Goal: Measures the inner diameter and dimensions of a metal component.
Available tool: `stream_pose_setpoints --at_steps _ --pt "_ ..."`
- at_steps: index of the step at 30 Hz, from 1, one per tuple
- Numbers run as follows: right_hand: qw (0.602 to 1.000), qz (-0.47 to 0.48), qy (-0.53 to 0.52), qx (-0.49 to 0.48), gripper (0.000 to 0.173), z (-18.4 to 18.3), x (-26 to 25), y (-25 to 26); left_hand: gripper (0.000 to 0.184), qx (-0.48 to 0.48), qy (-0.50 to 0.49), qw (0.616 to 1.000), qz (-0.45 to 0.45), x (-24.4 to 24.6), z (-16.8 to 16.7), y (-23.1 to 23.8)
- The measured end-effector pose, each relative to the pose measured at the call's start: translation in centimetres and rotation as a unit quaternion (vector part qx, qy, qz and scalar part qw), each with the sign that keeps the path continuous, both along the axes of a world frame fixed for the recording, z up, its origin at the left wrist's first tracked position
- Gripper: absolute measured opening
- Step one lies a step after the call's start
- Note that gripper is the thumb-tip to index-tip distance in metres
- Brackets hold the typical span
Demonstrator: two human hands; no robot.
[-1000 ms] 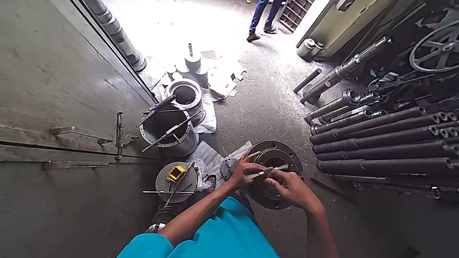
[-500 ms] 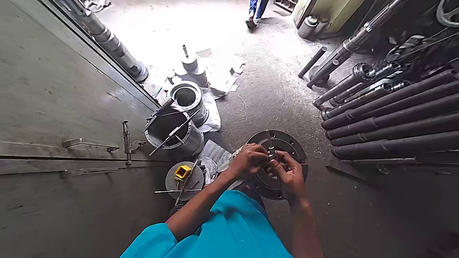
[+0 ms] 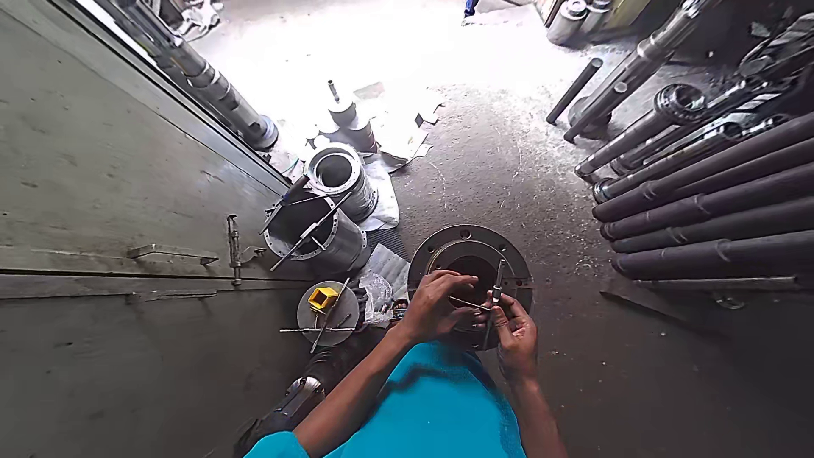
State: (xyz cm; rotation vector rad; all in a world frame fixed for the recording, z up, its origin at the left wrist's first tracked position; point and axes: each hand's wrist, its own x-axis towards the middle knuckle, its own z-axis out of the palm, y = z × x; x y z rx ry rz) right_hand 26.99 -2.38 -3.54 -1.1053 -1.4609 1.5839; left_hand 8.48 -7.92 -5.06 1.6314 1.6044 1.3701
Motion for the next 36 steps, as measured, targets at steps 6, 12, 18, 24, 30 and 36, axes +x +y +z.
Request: stream_pose_setpoints --at_steps 6,12,18,24,30,36 --pt "0.999 -0.002 0.004 -0.039 0.036 -0.8 4.5 3.0 0.037 -0.009 -0.101 0.981 0.162 -1.0 -0.2 -2.4" --pt "1.000 0.023 0.011 0.007 0.033 -1.3 6.1 5.0 0.040 -0.056 -0.122 0.957 0.258 -0.5 -0.7 -5.8" --pt "0.997 0.021 -0.068 0.012 0.033 -0.9 5.7 6.1 0.043 -0.088 -0.176 0.929 0.314 1.9 -1.4 -8.6" --pt "0.973 0.046 -0.227 0.006 0.036 -2.5 5.6 7.3 0.048 -0.094 -0.211 0.908 0.349 3.6 -2.3 -11.0" --pt "0.961 0.095 -0.259 0.021 0.036 -2.4 5.8 7.6 0.049 -0.091 -0.217 0.900 0.366 3.9 -2.0 -12.3" --pt "0.956 0.075 -0.280 0.051 0.036 -1.9 5.3 6.9 0.051 -0.106 -0.235 0.901 0.349 2.3 -2.6 -13.7"
